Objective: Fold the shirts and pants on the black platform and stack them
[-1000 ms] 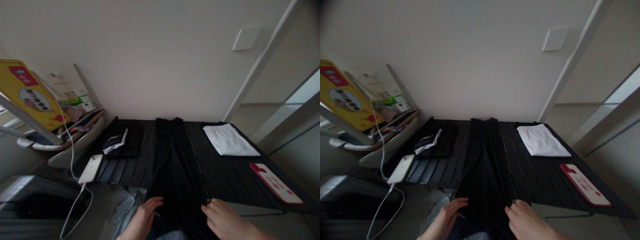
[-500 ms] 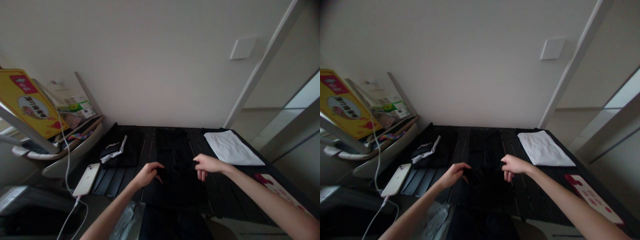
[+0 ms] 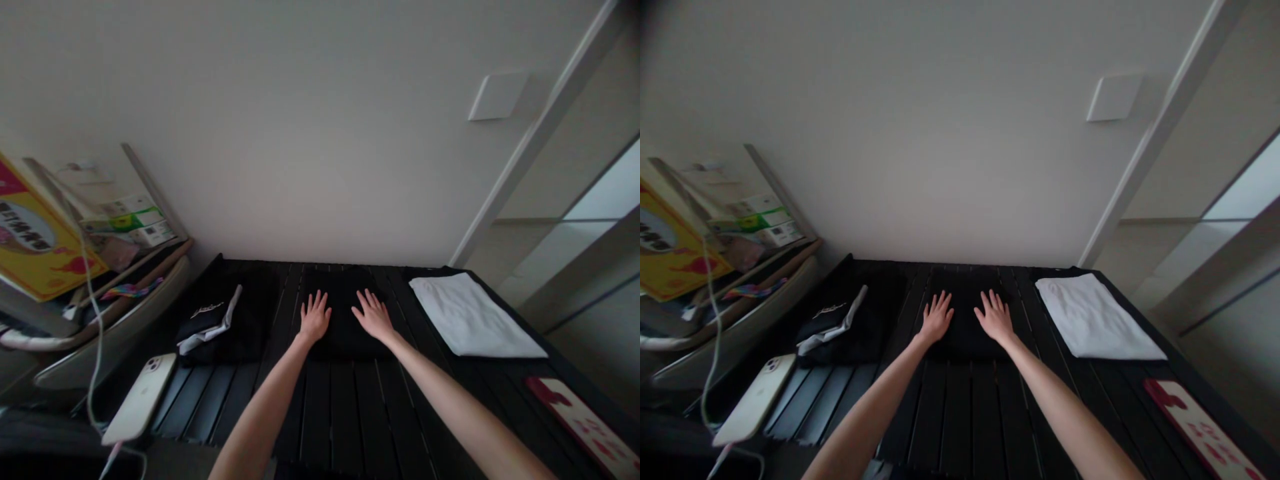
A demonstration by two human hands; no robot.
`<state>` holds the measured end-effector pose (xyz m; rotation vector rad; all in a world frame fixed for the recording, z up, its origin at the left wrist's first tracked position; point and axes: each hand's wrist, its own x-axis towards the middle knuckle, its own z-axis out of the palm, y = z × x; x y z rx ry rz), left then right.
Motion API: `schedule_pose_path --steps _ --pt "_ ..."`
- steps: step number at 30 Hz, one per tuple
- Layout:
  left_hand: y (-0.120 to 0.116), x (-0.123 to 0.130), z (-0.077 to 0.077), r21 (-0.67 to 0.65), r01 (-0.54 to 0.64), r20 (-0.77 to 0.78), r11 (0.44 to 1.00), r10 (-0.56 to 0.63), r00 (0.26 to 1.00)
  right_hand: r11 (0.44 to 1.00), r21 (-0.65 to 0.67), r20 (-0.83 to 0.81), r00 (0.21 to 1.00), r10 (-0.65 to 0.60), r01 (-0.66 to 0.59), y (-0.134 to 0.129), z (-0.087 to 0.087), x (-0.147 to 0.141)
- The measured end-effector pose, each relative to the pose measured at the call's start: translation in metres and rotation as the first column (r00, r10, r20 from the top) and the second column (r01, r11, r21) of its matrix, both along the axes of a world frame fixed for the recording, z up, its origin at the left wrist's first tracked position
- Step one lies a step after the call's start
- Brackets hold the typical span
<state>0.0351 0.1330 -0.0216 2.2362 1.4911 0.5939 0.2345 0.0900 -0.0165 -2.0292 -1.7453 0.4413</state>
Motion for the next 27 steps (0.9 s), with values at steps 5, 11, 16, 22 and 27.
schedule_pose_path --steps 5,11,16,22,27 --pt "-0.017 0.0 -0.03 0.135 -0.013 -0.201 0.991 0.041 0.979 1.0 -0.012 0.181 0.983 -0.014 0.016 -0.016 -0.048 -0.009" --pt "-0.013 -0.002 -0.028 0.159 -0.017 -0.216 0.987 0.052 0.975 1.0 0.003 0.273 0.962 -0.016 0.016 -0.008 -0.056 -0.003" --pt "-0.019 -0.003 -0.029 0.19 -0.027 -0.224 0.981 0.07 0.972 1.0 0.018 0.307 0.951 -0.026 0.021 -0.011 -0.06 -0.004" --pt "-0.025 -0.004 -0.025 0.201 -0.046 -0.262 0.978 0.099 0.96 0.999 0.03 0.325 0.945 -0.036 0.028 -0.013 -0.063 -0.003" --pt "-0.028 -0.005 -0.026 0.186 -0.043 -0.276 0.982 0.094 0.957 0.999 0.038 0.333 0.942 -0.039 0.027 -0.015 -0.067 -0.003"
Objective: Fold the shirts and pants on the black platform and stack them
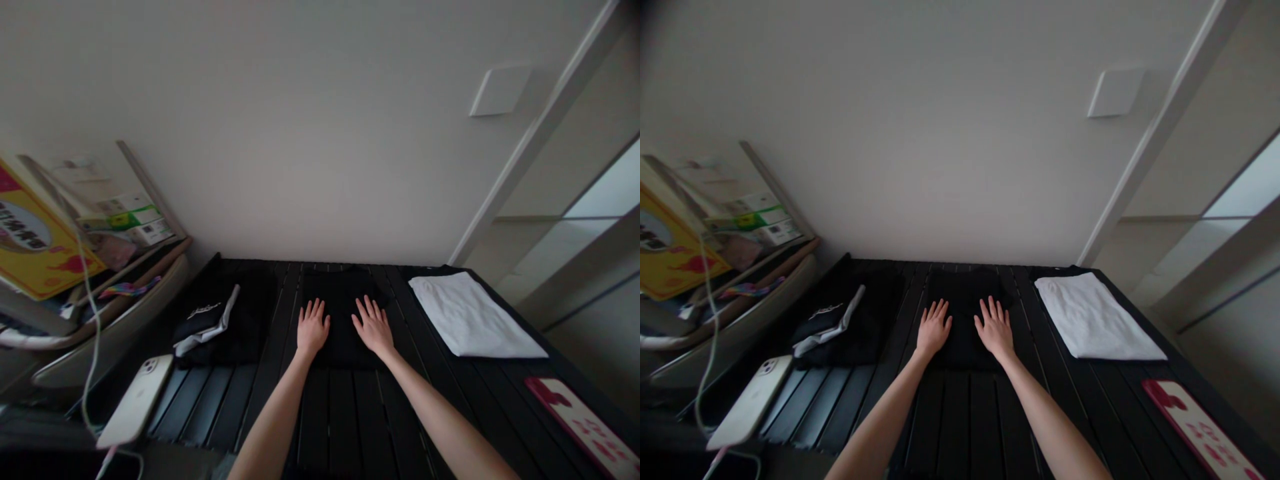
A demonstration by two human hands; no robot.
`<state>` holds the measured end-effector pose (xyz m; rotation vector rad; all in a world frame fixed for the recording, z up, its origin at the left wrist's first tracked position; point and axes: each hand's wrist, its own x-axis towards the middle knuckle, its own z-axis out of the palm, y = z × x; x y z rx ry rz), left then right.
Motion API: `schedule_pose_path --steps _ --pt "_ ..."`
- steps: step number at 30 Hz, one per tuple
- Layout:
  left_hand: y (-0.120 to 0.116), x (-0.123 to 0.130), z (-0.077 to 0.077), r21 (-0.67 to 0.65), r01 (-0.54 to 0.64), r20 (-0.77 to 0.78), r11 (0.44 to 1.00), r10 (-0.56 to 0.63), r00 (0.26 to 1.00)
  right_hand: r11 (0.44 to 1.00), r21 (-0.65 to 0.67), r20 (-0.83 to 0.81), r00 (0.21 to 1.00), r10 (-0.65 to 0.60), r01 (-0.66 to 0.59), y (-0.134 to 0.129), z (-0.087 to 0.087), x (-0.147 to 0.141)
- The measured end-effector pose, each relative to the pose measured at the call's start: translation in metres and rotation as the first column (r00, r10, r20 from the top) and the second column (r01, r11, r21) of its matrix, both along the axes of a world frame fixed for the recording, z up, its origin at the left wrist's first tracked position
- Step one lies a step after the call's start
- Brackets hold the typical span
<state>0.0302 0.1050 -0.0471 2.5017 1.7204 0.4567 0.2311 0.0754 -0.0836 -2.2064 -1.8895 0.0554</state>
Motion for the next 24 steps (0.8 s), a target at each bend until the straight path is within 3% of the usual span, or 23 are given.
schedule_pose_path --steps 19,24 --pt "-0.003 0.0 0.002 0.002 0.009 0.015 1.0 -0.009 1.0 0.999 0.041 -0.006 1.0 0.02 -0.019 -0.002 0.001 0.001" --pt "-0.014 0.0 0.006 -0.004 0.007 0.035 1.0 -0.007 0.999 0.998 0.062 -0.005 1.0 0.029 -0.028 -0.014 0.001 -0.003"
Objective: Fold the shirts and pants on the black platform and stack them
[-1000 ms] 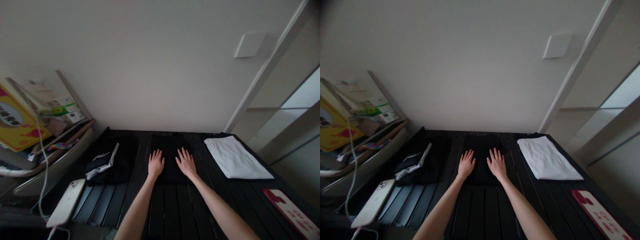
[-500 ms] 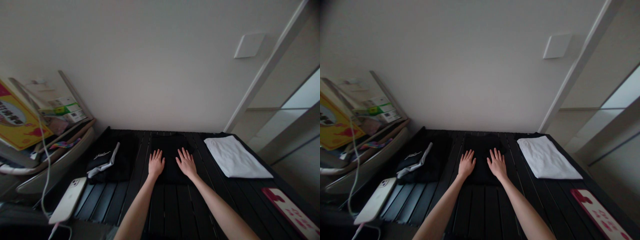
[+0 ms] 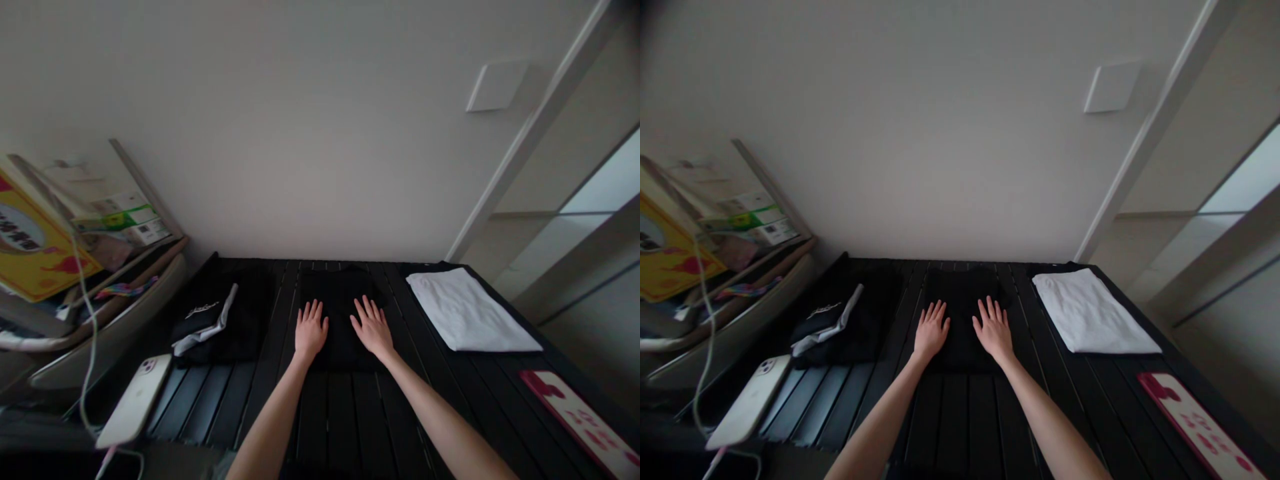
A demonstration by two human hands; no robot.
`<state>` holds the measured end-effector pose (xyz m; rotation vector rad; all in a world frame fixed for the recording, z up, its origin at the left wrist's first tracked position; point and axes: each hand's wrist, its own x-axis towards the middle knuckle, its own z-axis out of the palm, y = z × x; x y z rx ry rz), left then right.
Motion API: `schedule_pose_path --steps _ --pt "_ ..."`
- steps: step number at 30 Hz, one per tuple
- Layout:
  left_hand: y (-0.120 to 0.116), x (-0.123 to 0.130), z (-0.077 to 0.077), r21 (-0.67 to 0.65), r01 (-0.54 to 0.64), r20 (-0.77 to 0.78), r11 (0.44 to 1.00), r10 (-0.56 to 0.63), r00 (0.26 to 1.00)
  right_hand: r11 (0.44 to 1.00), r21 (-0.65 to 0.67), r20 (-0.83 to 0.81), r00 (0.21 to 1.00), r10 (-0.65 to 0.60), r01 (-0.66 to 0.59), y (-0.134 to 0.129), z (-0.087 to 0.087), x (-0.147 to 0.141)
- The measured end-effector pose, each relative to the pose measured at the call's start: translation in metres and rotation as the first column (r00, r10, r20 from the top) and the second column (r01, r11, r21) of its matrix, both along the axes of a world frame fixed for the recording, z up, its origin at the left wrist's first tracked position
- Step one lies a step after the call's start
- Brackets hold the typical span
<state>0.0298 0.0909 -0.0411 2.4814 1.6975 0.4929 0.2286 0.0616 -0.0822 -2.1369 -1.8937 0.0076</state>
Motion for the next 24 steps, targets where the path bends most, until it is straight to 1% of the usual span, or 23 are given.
schedule_pose_path --steps 3,5,6,7,8,9,10,11,12,13,14,17,20,22,24 --pt "-0.018 -0.005 -0.001 -0.005 0.023 0.057 1.0 -0.022 0.998 0.999 0.033 -0.007 1.0 0.02 -0.02 -0.019 -0.002 -0.003" --pt "-0.032 -0.012 -0.004 -0.006 0.024 0.142 1.0 -0.023 0.99 0.994 0.091 -0.035 0.997 0.061 -0.058 -0.035 -0.002 -0.003" --pt "-0.039 -0.016 -0.006 0.001 -0.006 0.203 1.0 0.006 0.979 0.989 0.129 -0.058 0.996 0.074 -0.066 -0.043 -0.001 -0.003" --pt "-0.046 -0.02 -0.008 0.007 -0.065 0.269 0.998 0.061 0.961 0.986 0.163 -0.084 0.995 0.06 -0.046 -0.05 0.001 -0.001" --pt "-0.051 -0.025 -0.01 0.003 -0.15 0.33 0.989 0.141 0.933 0.985 0.17 -0.107 0.994 0.002 0.016 -0.056 0.004 0.0" --pt "-0.055 -0.028 -0.011 -0.018 -0.237 0.381 0.971 0.226 0.897 0.982 0.153 -0.124 0.988 -0.093 0.112 -0.061 0.007 0.002" --pt "-0.058 -0.031 -0.011 -0.058 -0.304 0.417 0.951 0.3 0.858 0.969 0.117 -0.131 0.971 -0.202 0.217 -0.064 0.012 0.004" --pt "-0.059 -0.032 -0.009 -0.112 -0.336 0.438 0.935 0.35 0.828 0.947 0.074 -0.127 0.945 -0.301 0.311 -0.065 0.016 0.004" --pt "-0.06 -0.032 -0.007 -0.168 -0.334 0.452 0.927 0.374 0.81 0.927 0.031 -0.117 0.922 -0.369 0.375 -0.064 0.02 0.004" --pt "-0.059 -0.03 -0.004 -0.218 -0.308 0.464 0.926 0.376 0.802 0.915 -0.001 -0.109 0.91 -0.401 0.403 -0.062 0.023 0.003" --pt "-0.057 -0.027 0.0 -0.262 -0.274 0.474 0.925 0.371 0.798 0.914 -0.019 -0.11 0.908 -0.404 0.405 -0.059 0.026 0.001" --pt "-0.052 -0.013 0.011 -0.36 -0.225 0.478 0.905 0.386 0.789 0.93 -0.047 -0.129 0.921 -0.367 0.364 -0.045 0.03 -0.007" --pt "-0.052 0.004 0.015 -0.451 -0.147 0.491 0.88 0.383 0.782 0.948 -0.069 -0.155 0.936 -0.318 0.31 -0.034 0.035 -0.007" --pt "-0.055 0.016 0.016 -0.489 -0.067 0.512 0.87 0.348 0.785 0.959 -0.066 -0.163 0.945 -0.284 0.277 -0.03 0.045 0.002" --pt "-0.059 0.031 0.02 -0.494 0.021 0.552 0.869 0.295 0.78 0.966 -0.041 -0.158 0.953 -0.257 0.254 -0.03 0.061 0.017"
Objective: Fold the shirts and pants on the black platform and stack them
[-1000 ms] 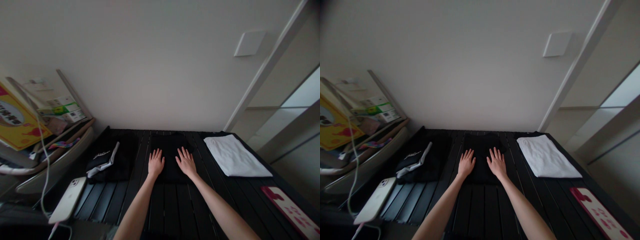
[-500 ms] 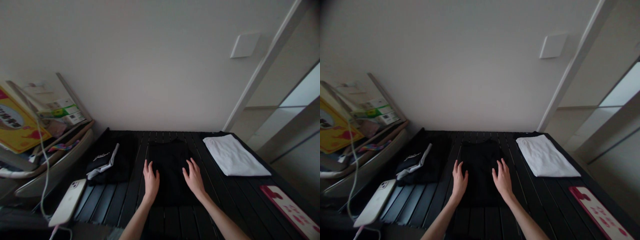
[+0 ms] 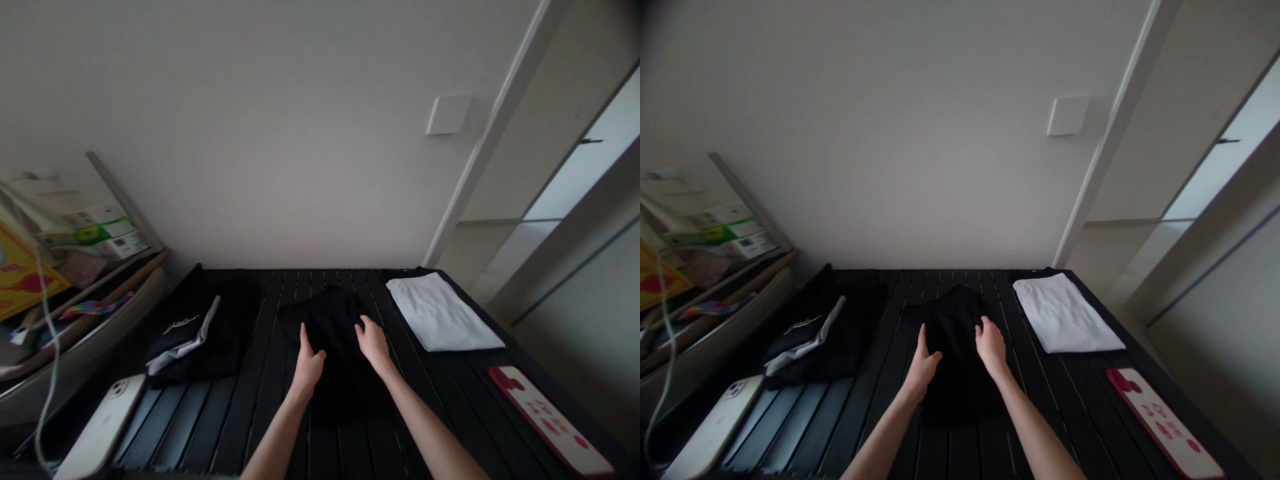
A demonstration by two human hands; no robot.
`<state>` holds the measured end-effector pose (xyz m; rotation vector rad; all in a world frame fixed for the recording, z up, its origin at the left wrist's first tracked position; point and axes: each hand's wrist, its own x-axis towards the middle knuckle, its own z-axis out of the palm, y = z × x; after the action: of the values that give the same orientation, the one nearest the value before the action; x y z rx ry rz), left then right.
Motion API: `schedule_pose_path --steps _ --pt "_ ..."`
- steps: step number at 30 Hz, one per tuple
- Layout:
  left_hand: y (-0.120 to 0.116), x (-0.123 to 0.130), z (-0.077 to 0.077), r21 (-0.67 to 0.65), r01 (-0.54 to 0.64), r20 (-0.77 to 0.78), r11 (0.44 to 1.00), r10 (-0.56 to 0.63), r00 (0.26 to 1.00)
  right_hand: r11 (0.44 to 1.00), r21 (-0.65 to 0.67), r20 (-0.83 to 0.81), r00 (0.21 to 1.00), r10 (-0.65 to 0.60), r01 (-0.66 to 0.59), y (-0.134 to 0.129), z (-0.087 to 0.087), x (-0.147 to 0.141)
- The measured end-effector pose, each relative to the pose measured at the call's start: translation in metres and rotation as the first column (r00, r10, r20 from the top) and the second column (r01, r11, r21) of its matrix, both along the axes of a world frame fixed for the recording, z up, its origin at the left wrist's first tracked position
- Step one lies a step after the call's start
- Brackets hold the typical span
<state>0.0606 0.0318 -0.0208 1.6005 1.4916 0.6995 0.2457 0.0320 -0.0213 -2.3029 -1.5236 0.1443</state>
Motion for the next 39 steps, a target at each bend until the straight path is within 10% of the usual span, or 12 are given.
schedule_pose_path --steps 5,10,13,16,20,26,34,39 --pt "-0.001 0.066 0.04 0.124 0.212 0.259 0.969 -0.238 0.936 0.996 0.09 0.092 0.996 -0.018 0.009 -0.005 0.069 0.061" --pt "0.021 0.152 0.094 0.274 0.457 0.535 0.846 -0.529 0.659 0.956 0.237 0.28 0.931 -0.236 0.171 -0.013 0.144 0.15" --pt "0.031 0.18 0.097 0.183 0.521 0.486 0.834 -0.538 0.689 0.863 0.396 0.396 0.789 -0.469 0.314 -0.015 0.154 0.187" --pt "0.03 0.175 0.077 0.146 0.427 0.309 0.892 -0.451 0.837 0.862 0.415 0.412 0.785 -0.463 0.29 -0.017 0.123 0.183" --pt "0.022 0.132 0.045 0.168 0.364 -0.075 0.916 -0.356 0.931 0.97 0.24 0.411 0.909 -0.062 -0.042 -0.02 0.046 0.12" --pt "0.039 0.037 0.03 0.293 0.212 -0.447 0.932 -0.063 0.893 0.961 0.035 0.227 0.939 0.259 -0.273 -0.026 -0.051 0.027" --pt "0.073 -0.147 0.06 0.6 -0.11 -0.626 0.792 0.551 0.552 0.966 -0.038 0.23 0.939 0.256 -0.254 -0.021 -0.079 0.019" --pt "0.083 -0.223 0.074 0.528 -0.366 -0.69 0.766 0.639 0.341 0.968 -0.042 0.234 0.939 0.251 -0.249 -0.023 -0.077 0.018"
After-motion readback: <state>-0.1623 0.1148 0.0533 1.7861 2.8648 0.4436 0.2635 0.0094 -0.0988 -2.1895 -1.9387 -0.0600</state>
